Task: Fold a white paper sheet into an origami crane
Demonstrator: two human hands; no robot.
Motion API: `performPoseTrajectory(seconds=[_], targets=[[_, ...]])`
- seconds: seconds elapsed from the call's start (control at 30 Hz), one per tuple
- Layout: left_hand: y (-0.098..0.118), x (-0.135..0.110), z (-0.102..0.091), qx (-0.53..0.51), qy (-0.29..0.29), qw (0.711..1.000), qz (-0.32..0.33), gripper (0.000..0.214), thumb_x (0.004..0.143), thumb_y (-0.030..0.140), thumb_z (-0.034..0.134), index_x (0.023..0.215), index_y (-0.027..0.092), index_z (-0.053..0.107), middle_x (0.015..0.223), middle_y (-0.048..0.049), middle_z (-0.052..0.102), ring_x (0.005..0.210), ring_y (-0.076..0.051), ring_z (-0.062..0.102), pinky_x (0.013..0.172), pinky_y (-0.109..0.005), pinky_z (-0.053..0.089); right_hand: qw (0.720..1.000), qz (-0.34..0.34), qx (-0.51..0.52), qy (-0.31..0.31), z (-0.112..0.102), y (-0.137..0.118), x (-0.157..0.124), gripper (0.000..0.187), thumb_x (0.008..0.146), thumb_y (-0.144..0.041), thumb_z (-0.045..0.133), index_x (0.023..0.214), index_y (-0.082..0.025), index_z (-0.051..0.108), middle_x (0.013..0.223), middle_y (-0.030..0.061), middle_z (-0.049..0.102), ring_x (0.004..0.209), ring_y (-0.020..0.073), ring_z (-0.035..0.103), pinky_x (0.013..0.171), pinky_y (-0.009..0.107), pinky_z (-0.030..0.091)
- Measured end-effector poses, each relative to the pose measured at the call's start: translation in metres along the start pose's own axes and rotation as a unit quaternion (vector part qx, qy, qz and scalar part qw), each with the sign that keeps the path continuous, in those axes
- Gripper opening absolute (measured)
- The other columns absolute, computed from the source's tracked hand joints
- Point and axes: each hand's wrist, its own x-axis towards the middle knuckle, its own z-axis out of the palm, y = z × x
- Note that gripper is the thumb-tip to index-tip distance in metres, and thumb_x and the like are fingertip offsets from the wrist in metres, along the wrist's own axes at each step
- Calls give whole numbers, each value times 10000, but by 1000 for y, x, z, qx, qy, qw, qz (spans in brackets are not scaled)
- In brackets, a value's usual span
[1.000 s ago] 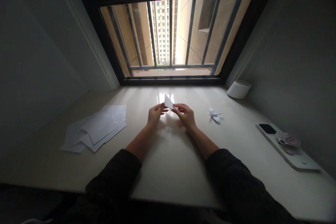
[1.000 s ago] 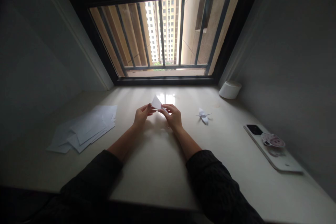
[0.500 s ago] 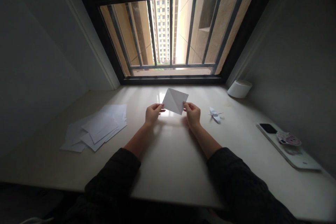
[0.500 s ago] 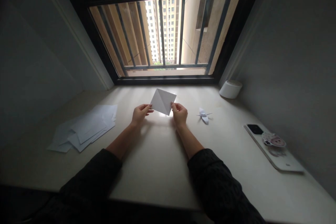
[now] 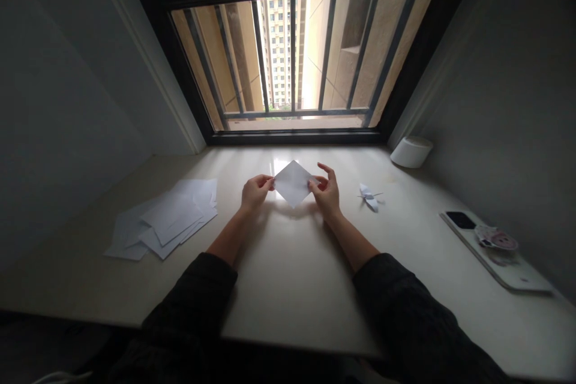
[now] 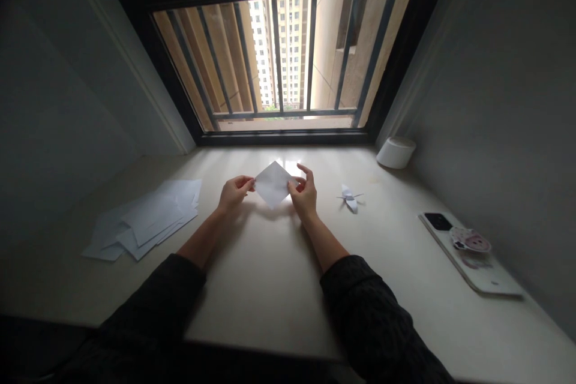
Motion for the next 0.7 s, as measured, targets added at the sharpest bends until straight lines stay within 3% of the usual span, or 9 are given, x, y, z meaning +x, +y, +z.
performPoseTrajectory(seconds=[0.17,0.33,0.47,0.57,0.7], targets=[[8,1,-8,-30,-31,999,9,434,688,402,643,1082,221,649,719,-35,682,695,-178,628,577,-244,418,999,16,-11,-49,-2,1,1,328,699,-334,628,985,-185,689,858,42,707,589,131,600,595,280,510],[7,5,-11,-68,-5,996,-55,380,664,350,629,1019,225,683,777,-47,683,722,-172,629,591,-238,414,987,82,77,-117,-4,-7,1,402,654,-426,710,963,-168,717,793,61,721,707,188,668,663,319,544],[2,8,-11,-108,3,988,-108,376,643,351,636,998,239,690,844,-50,685,768,-172,638,627,-246,419,978,113,83,-153,-5,-14,-1,508,578,-454,772,1007,-191,706,726,49,719,664,182,665,559,277,528],[-1,9,-11,-136,4,982,-129,380,631,351,639,991,241,689,881,-54,683,785,-173,641,653,-258,427,981,104,40,-159,-6,-16,-2,529,553,-463,783,1007,-202,708,727,50,722,600,174,639,465,254,483],[0,9,-10,-157,8,977,-142,383,614,334,650,981,233,690,874,-59,681,780,-179,641,678,-277,433,991,51,10,-124,-7,-18,-1,430,560,-463,776,888,-187,741,769,72,731,649,180,645,574,282,508]])
